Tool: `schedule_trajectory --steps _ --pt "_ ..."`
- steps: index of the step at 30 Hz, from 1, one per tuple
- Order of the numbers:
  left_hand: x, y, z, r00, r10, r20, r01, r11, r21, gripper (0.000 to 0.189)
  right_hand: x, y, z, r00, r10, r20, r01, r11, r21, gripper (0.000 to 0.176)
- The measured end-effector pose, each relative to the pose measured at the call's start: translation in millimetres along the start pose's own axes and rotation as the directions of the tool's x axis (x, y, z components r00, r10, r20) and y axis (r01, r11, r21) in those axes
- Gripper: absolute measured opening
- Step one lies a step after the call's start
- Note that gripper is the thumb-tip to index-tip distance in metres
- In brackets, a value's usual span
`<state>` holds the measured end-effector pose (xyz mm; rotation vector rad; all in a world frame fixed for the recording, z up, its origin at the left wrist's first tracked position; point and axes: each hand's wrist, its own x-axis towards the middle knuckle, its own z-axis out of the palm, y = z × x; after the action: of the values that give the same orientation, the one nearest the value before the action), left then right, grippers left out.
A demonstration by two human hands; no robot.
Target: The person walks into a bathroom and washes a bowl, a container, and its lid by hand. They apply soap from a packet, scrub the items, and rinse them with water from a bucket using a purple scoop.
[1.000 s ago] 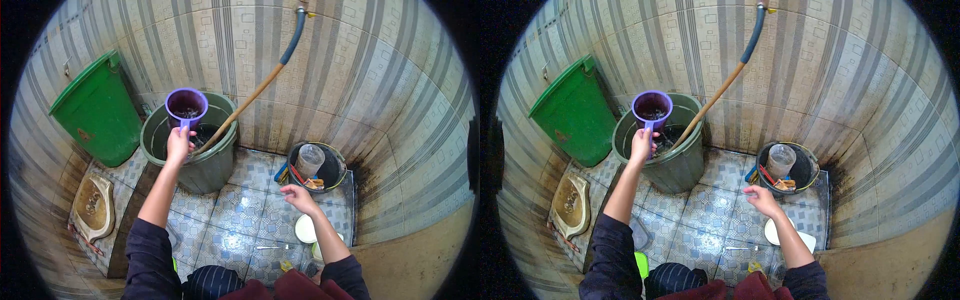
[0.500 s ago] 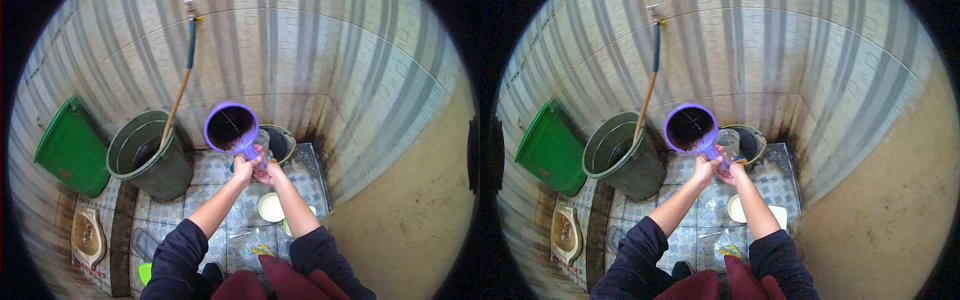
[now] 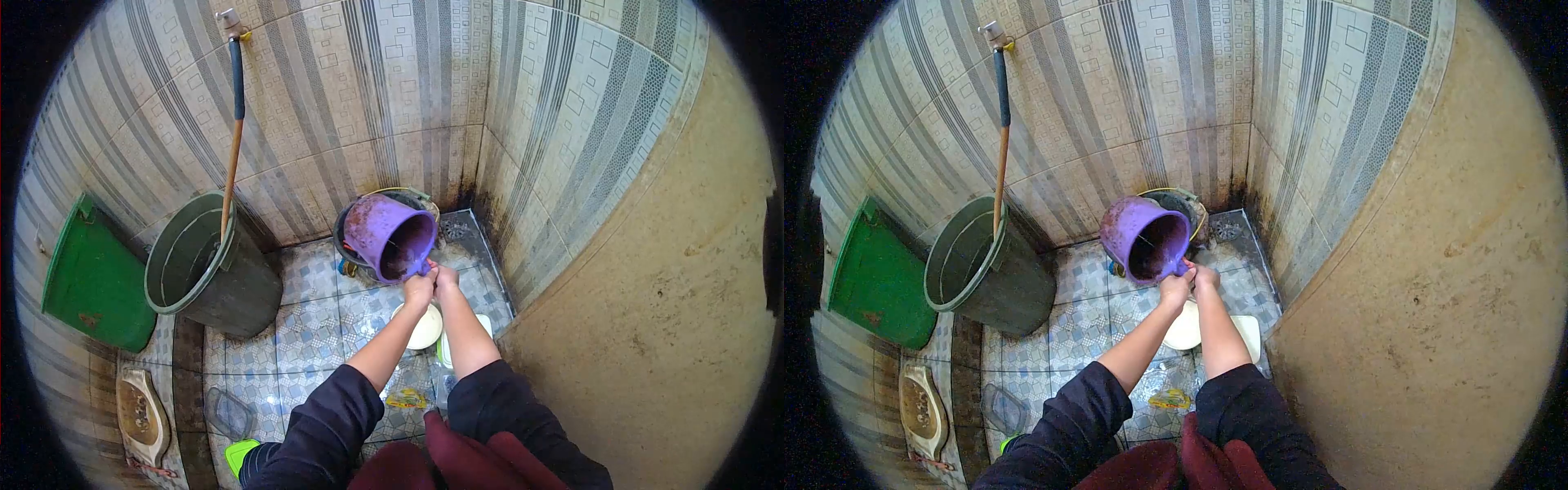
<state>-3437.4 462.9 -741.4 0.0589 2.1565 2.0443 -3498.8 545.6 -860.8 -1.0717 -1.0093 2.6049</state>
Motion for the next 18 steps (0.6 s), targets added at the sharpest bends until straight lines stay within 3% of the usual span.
schedule_trajectory --steps 2,3,4,6,7,9,12,14,16,18 --pt "1 -9 -1 0.997 0.080 0.010 -0.081 0.988 0.134 0.013 -47 -29 20 0.979 0.002 -0.205 0.016 0.996 0.090 0.013" --pt "0 -7 -3 0.996 0.091 0.019 -0.091 0.906 0.413 0.015 -47 -32 9 0.999 -0.005 -0.050 -0.001 0.993 -0.115 0.012" --pt "-4 -5 -2 0.996 0.088 0.020 -0.088 0.905 0.415 0.015 -43 -35 4 0.999 -0.002 -0.053 -0.004 0.994 -0.113 0.012" --pt "-11 -2 0 0.972 0.233 -0.026 -0.192 0.855 0.481 0.018 -61 -54 11 0.940 0.227 0.254 -0.211 0.974 -0.086 0.012" --pt "-4 -29 -3 0.839 0.543 0.031 -0.521 0.786 0.332 0.018 -78 -58 23 0.958 0.158 0.241 -0.164 0.986 0.008 0.013" --pt "-15 -14 -4 0.845 0.534 0.010 -0.510 0.802 0.311 0.019 -91 -64 31 0.953 0.114 0.281 -0.146 0.985 0.095 0.014" --pt "-23 -5 -8 0.818 0.575 0.017 -0.538 0.753 0.380 0.026 -88 -64 29 0.979 0.148 0.137 -0.123 0.977 -0.175 0.013" --pt "-31 7 -11 0.772 0.616 0.155 -0.489 0.421 0.764 0.026 -83 -64 28 0.988 0.149 0.047 -0.123 0.927 -0.354 0.015" --pt "-27 21 -20 0.810 0.557 0.184 -0.445 0.379 0.812 0.025 -72 -59 26 0.990 0.139 -0.035 -0.136 0.843 -0.521 0.019" --pt "-15 39 -41 0.897 0.439 0.049 -0.246 0.406 0.880 0.023 -58 -50 20 0.987 0.115 -0.112 -0.160 0.724 -0.671 0.023"
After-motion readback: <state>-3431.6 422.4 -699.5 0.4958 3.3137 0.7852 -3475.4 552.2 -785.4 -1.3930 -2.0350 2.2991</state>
